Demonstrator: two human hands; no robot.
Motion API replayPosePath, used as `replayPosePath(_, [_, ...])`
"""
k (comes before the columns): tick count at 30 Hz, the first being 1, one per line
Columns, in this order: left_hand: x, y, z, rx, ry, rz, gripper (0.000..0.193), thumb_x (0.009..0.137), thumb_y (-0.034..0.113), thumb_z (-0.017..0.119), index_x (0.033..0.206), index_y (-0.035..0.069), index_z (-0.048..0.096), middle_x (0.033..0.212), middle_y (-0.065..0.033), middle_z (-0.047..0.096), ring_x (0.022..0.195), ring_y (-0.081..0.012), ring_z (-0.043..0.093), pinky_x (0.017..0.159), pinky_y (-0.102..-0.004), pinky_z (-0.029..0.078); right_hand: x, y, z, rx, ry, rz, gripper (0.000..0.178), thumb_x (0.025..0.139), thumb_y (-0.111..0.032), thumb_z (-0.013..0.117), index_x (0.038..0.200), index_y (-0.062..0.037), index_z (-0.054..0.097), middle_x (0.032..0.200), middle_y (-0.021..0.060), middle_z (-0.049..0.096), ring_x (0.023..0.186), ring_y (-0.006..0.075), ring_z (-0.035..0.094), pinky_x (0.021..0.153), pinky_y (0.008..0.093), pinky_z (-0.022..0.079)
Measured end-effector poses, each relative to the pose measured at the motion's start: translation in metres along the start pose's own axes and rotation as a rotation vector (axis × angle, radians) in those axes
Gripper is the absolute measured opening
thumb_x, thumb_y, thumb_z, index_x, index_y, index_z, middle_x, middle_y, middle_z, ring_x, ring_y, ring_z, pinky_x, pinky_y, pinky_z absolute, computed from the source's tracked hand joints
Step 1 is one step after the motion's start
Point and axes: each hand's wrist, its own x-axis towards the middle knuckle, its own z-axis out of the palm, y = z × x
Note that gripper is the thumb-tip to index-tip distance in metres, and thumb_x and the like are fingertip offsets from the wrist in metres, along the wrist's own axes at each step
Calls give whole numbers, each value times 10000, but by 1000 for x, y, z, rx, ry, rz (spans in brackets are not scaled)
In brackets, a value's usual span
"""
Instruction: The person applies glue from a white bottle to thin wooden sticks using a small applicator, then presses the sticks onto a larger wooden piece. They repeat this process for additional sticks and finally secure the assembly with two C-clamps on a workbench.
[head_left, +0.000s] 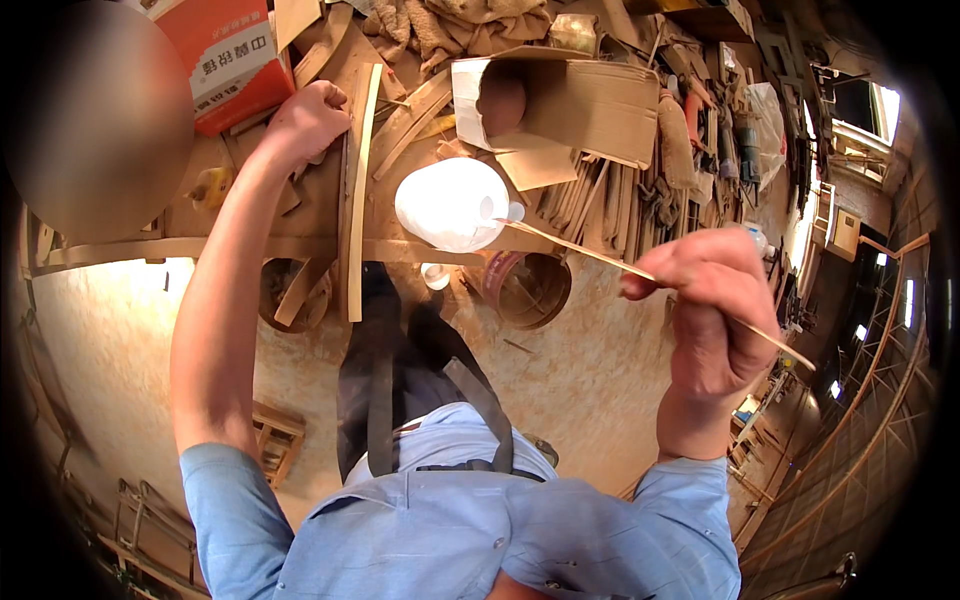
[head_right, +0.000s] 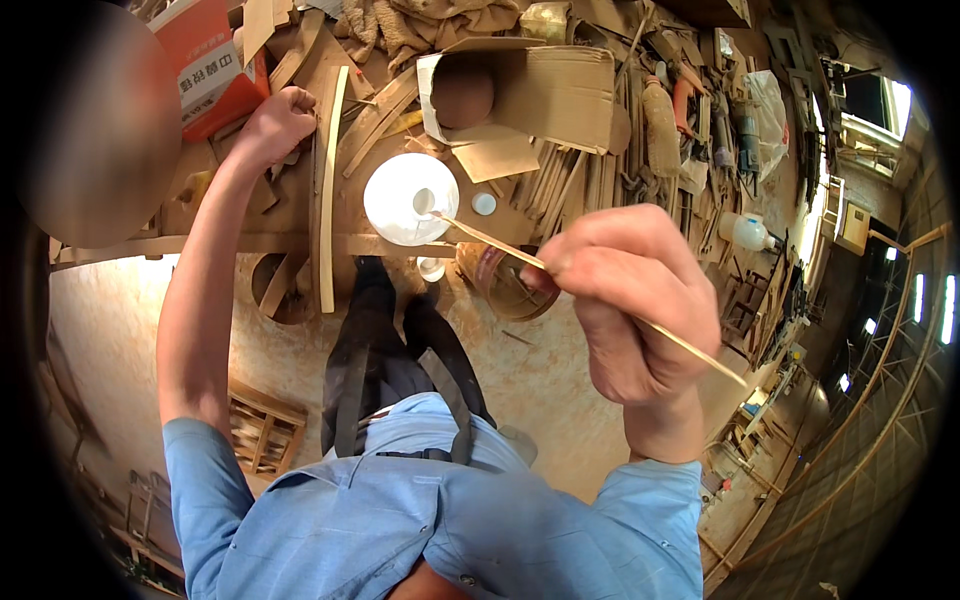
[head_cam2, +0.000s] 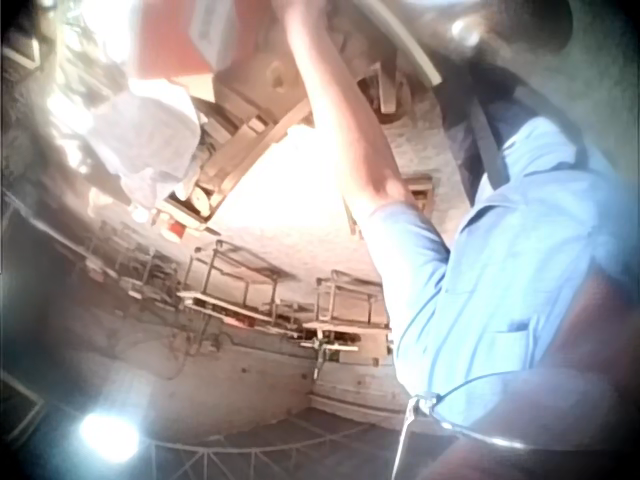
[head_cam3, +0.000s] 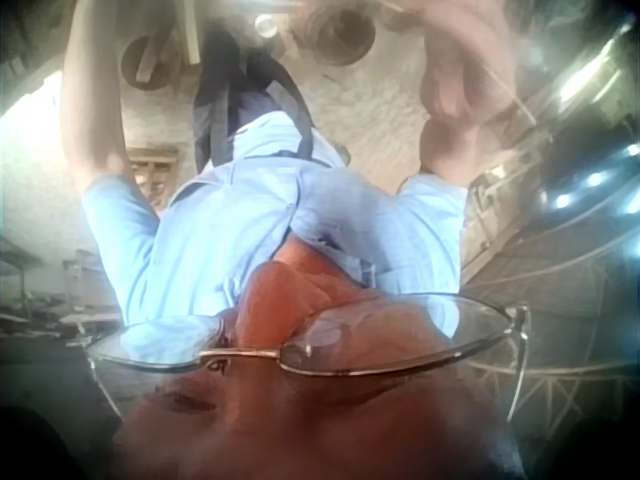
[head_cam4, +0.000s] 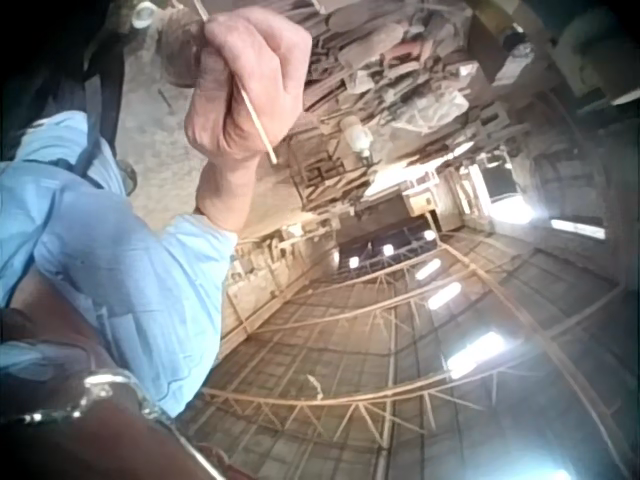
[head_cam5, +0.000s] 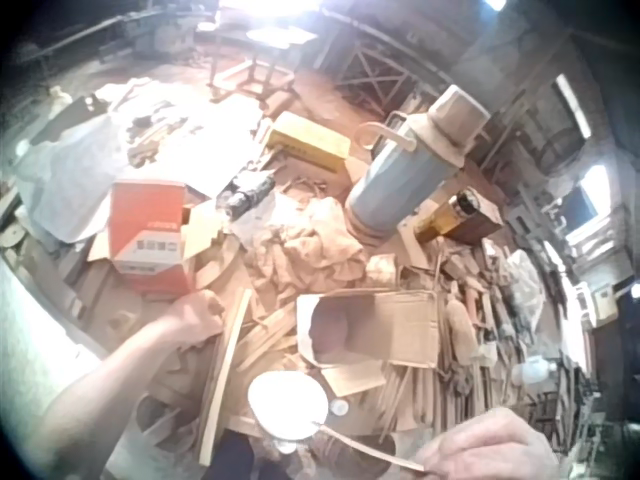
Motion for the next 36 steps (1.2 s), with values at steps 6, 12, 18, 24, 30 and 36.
replayPosePath(6, [-2,-1,1,-16,-14,-15,359,854,129,618,1181,-21,607,883,-55,638,720,-114,583,617,-295,479,-3,10,4,-37,-43,2,112,914,17,653,1024,19,672,946,160,667,787,231,654,704,309,554])
replayPosePath(12, [5,-4,1,-19,-18,-16,369,850,120,625,1189,-23,607,929,-60,656,763,-123,590,651,-303,488,5,49,38,-78,-169,-20,178,829,60,713,994,4,679,953,143,683,848,253,662,739,303,540])
replayPosePath(18, [1,-2,2,22,25,15,397,843,139,620,1208,-18,609,871,-70,660,689,-135,588,602,-311,483,1,70,59,-125,-174,142,147,829,8,733,961,-28,678,857,97,623,761,218,633,671,312,525])
replayPosePath(24, [10,-14,7,12,70,56,435,827,168,624,1233,9,619,703,-73,641,513,-154,568,502,-318,464,-1,75,57,-149,-250,100,110,843,-13,727,942,-17,680,877,108,640,761,230,642,659,311,524])
replayPosePath(30, [0,4,1,22,-6,-33,411,846,128,615,1220,-43,594,935,-74,658,762,-124,590,669,-298,490,3,77,54,-247,-208,68,112,844,-29,725,946,-34,679,883,108,648,726,250,652,628,327,529])
replayPosePath(36, [2,-2,2,5,2,5,416,847,137,613,1223,-43,597,925,-81,661,772,-132,598,686,-300,495,6,75,63,-329,-295,15,107,836,-48,727,934,-54,685,862,88,639,716,245,650,609,339,525])
